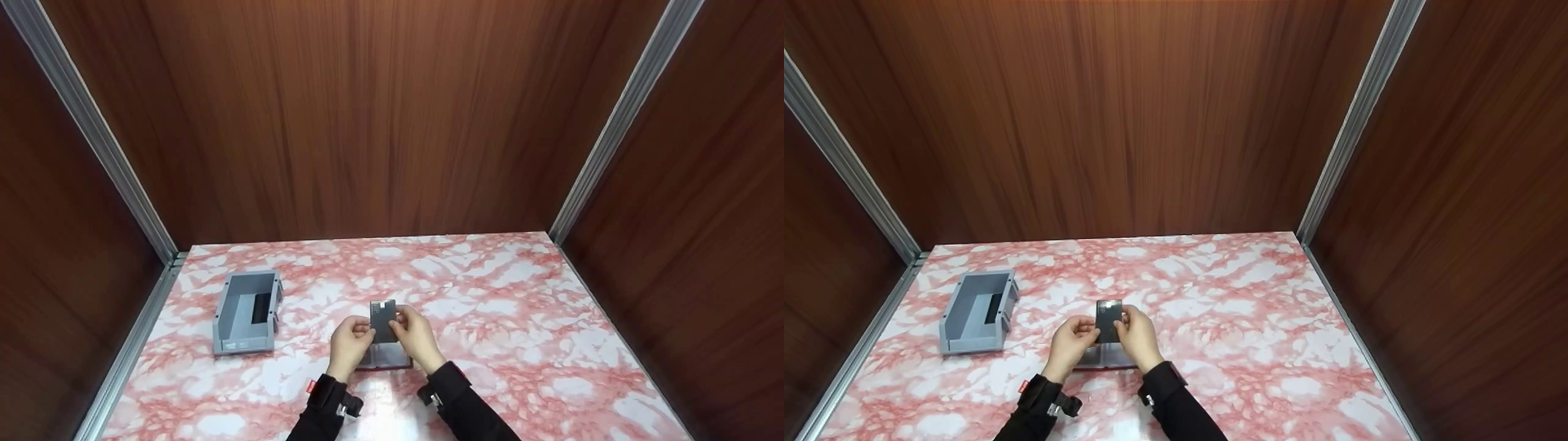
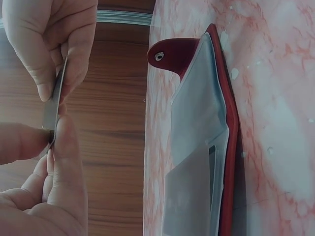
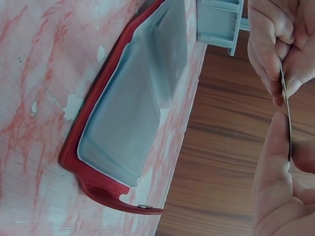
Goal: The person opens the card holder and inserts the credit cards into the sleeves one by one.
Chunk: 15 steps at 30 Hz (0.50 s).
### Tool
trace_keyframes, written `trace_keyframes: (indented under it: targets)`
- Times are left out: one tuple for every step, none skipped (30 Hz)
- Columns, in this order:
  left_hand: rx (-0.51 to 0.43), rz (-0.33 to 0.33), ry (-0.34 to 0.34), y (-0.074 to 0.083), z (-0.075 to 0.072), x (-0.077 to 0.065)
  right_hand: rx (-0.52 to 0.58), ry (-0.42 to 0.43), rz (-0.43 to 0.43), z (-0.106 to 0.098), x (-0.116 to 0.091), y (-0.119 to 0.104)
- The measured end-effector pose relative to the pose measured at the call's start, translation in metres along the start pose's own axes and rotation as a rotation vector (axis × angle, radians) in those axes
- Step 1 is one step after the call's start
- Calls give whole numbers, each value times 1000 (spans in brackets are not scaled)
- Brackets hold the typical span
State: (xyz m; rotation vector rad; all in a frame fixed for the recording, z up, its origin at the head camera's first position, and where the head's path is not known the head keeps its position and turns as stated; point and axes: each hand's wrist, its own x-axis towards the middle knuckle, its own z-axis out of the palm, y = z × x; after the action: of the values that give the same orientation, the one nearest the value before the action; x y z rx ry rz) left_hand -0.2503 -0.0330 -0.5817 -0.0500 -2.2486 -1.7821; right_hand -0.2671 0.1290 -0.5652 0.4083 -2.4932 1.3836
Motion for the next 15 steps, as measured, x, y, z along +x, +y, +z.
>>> trace_keyframes:
  targets:
    - [-6, -2, 0, 0, -1, 0, -2, 3, -7, 0, 0, 0]
    - [-17, -7, 2, 0, -2, 1, -6, 6, -13, -1, 0, 1]
    - [-32, -14, 2, -1, -3, 1, -13, 10, -20, -1, 1, 1]
    - [-41, -19, 8, -1, -5, 2, -20, 14, -26, -2, 1, 2]
    - [-52, -21, 13, -2, -6, 3, -24, 16, -30, -2, 1, 3]
    - [-59, -26, 21, -3, -8, 3, -26, 17, -31, -2, 1, 4]
    - [-62, -32, 32, -3, -9, 4, -30, 17, -30, -2, 1, 5]
    - [-57, -37, 47, -4, -11, 5, -32, 16, -29, -2, 1, 6]
    - [-44, -39, 61, -5, -13, 6, -39, 14, -33, -1, 0, 7]
    - [-24, -40, 77, -7, -14, 7, -45, 12, -30, -1, 0, 8]
    - [0, -41, 90, -9, -16, 8, -55, 12, -27, 0, 0, 9]
    - [26, -46, 104, -11, -18, 8, -65, 11, -19, 1, -1, 10]
    - [52, -45, 118, -13, -19, 9, -76, 9, -16, 2, -1, 11]
    - [80, -40, 128, -16, -20, 10, -88, 7, -13, 3, -2, 12]
    - [105, -32, 137, -18, -22, 10, -104, 4, -14, 4, -2, 13]
